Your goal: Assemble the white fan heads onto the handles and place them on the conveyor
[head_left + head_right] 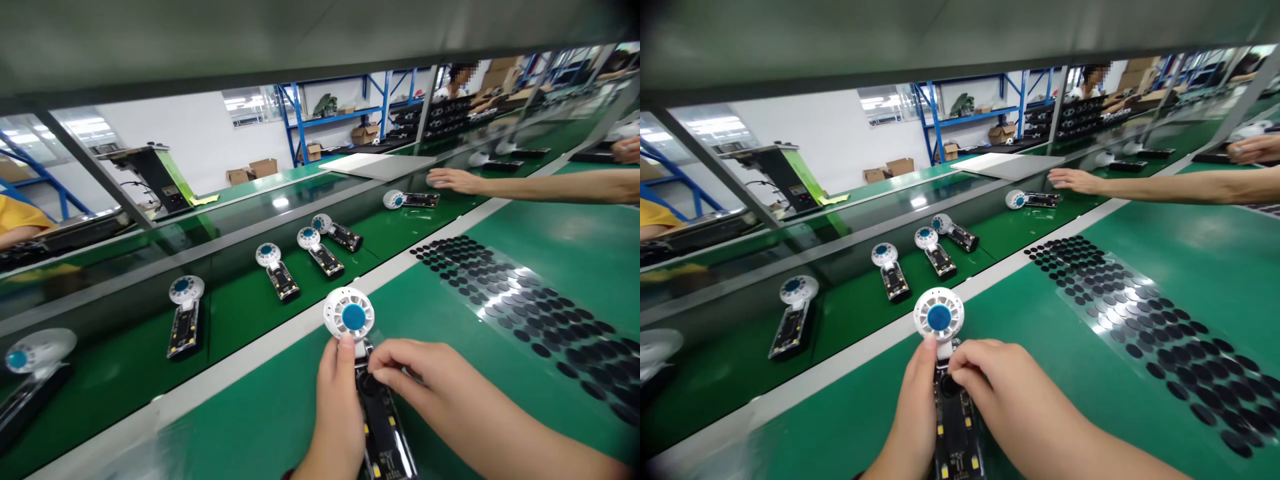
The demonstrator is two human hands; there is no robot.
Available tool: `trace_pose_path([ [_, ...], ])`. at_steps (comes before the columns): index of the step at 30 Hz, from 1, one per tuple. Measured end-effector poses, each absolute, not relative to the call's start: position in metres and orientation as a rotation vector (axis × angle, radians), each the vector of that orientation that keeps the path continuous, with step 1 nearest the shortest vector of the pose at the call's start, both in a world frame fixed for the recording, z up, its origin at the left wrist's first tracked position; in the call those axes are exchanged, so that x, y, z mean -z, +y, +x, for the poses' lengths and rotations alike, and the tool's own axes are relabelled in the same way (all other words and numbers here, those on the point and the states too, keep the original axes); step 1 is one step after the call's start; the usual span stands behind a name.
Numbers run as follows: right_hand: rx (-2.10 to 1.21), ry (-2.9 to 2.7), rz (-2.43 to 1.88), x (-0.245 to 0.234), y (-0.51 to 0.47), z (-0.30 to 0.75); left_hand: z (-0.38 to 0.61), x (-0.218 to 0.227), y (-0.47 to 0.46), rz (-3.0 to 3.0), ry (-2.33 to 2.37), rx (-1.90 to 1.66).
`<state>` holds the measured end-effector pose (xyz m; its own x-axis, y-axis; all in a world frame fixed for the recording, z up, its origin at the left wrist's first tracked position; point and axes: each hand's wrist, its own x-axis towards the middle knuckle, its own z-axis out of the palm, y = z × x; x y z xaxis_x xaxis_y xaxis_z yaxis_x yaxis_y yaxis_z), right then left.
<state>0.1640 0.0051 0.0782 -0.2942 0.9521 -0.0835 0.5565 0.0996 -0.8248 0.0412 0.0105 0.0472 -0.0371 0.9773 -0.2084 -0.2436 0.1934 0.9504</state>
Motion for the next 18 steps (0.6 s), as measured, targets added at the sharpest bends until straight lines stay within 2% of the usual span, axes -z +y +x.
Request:
trace_pose_path([
  [7, -1.281, -1.746, -1.569, -0.086, 0.014, 0.159, 0.04, -0.048, 0.013, 0.807, 1.17, -1.21],
  [18, -1.133, -1.848, -1.571, -0.084, 0.014, 0.153, 0.039, -0.047, 0.015, 0.66, 1.185, -1.207],
])
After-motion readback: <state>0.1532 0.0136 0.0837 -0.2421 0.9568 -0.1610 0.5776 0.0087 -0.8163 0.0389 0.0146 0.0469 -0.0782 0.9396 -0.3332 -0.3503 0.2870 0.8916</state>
